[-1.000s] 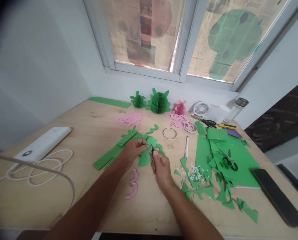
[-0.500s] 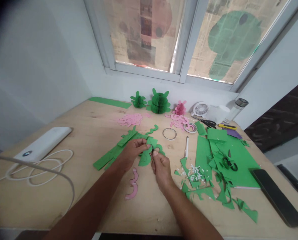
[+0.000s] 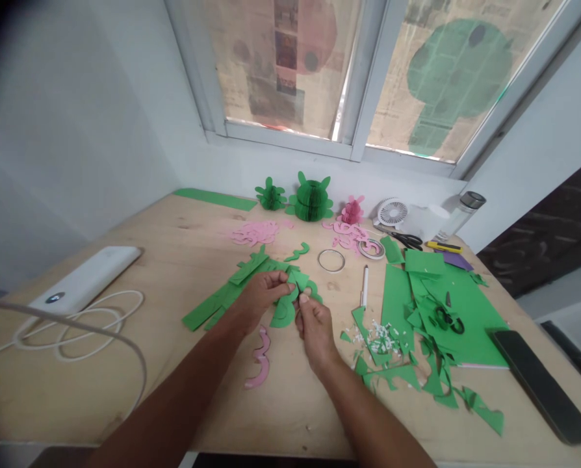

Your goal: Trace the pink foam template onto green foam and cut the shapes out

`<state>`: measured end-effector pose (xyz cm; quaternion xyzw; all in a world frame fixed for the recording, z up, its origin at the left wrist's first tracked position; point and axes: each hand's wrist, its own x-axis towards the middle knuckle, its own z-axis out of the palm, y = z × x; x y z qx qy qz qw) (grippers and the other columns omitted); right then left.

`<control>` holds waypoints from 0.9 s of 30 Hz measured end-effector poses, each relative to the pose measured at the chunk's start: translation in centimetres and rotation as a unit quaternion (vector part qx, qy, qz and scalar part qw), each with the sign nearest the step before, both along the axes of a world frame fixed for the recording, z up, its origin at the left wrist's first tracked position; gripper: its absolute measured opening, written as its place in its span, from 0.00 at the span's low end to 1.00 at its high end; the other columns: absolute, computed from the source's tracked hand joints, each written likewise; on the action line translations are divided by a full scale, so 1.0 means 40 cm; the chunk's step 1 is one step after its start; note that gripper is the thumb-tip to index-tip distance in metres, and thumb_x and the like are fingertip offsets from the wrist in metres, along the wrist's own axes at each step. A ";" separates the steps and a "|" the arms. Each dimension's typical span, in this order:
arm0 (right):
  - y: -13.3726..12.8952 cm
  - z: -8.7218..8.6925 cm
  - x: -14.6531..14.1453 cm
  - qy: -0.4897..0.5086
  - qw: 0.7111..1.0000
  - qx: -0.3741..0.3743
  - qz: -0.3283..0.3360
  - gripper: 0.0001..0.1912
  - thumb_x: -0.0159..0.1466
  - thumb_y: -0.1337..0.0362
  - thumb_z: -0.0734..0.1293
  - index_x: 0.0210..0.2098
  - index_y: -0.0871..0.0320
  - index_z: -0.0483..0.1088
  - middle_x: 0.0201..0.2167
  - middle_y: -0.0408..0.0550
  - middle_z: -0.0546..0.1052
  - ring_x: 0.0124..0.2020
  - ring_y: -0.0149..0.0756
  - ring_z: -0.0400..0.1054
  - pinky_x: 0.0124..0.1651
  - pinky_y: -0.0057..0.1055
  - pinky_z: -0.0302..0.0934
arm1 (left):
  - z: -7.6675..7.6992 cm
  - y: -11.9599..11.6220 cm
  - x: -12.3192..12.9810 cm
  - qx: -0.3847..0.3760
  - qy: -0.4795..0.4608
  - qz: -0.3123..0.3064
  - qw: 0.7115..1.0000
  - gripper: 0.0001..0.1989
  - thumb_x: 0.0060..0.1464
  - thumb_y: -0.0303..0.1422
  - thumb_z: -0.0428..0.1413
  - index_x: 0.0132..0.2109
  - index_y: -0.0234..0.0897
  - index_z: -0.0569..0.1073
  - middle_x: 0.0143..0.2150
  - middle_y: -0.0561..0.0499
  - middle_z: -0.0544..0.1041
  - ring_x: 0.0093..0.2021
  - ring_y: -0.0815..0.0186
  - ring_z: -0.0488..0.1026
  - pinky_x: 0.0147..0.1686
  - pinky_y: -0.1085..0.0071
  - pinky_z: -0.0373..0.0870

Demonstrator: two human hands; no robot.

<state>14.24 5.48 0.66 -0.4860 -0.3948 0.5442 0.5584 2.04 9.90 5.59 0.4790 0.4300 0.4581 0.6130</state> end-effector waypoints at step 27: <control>0.002 -0.007 0.004 -0.021 1.000 0.013 0.000 0.29 0.58 0.38 0.65 0.18 0.55 0.59 0.11 0.34 0.55 0.14 0.24 0.44 0.19 0.28 0.36 | -0.004 -0.002 0.005 -0.007 -0.014 0.009 1.000 0.09 0.38 0.34 0.60 0.25 0.36 0.68 0.21 0.57 0.70 0.23 0.71 0.66 0.27 0.74 0.63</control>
